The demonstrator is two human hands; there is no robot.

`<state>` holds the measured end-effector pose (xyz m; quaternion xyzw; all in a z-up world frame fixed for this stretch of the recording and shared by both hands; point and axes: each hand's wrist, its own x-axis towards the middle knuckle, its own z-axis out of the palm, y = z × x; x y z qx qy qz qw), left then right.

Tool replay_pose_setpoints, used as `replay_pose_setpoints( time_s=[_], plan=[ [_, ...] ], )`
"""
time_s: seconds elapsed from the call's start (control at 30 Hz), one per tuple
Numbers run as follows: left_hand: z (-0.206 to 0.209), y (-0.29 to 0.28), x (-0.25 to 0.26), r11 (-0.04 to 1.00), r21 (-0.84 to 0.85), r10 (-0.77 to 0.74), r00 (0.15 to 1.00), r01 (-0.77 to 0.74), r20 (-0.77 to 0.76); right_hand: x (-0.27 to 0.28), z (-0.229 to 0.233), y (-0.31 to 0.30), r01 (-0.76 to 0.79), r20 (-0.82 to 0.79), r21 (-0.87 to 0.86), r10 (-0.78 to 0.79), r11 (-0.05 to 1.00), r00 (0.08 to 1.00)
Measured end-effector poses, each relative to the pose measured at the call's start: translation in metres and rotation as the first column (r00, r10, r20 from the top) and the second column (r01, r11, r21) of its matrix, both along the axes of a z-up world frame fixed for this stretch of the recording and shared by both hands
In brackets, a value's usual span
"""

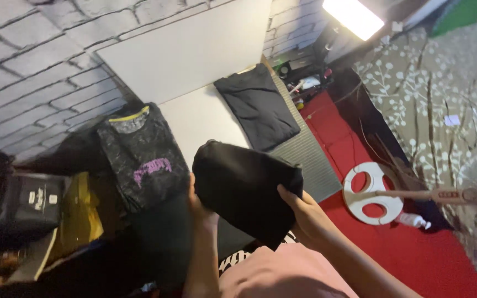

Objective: Folding black shirts and t-shirts on a mat.

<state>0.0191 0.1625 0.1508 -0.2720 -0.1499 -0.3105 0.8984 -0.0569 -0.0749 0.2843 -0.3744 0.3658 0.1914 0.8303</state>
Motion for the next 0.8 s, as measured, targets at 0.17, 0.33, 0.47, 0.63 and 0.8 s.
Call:
replay_pose_setpoints(
  time_s=[0.17,0.33,0.47,0.63,0.8],
  plan=[
    [-0.027,-0.001,0.031,0.373,0.879,0.354,0.83,0.298,-0.432,-0.036,-0.038,-0.017,0.095,-0.131,-0.081,-0.106,0.992,0.986],
    [-0.009,-0.041,0.076,0.122,0.896,0.373,0.817,0.427,-0.44,-0.045,-0.068,-0.036,0.137,-0.155,-0.063,-0.146,0.989,0.977],
    [-0.025,-0.076,0.13,0.284,0.885,0.24,0.866,0.37,-0.439,-0.008,-0.083,-0.052,0.162,-0.101,-0.165,-0.18,0.973,0.978],
    [-0.041,-0.11,0.222,0.282,0.914,0.23,0.904,0.292,-0.361,0.072,-0.117,-0.077,0.091,-0.038,-0.261,-0.105,0.961,0.994],
    [-0.112,-0.112,0.272,-0.189,0.981,0.232,0.969,-0.043,0.088,0.147,-0.248,-0.112,-0.006,-0.162,-0.352,-0.055,0.936,0.985]
  ],
)
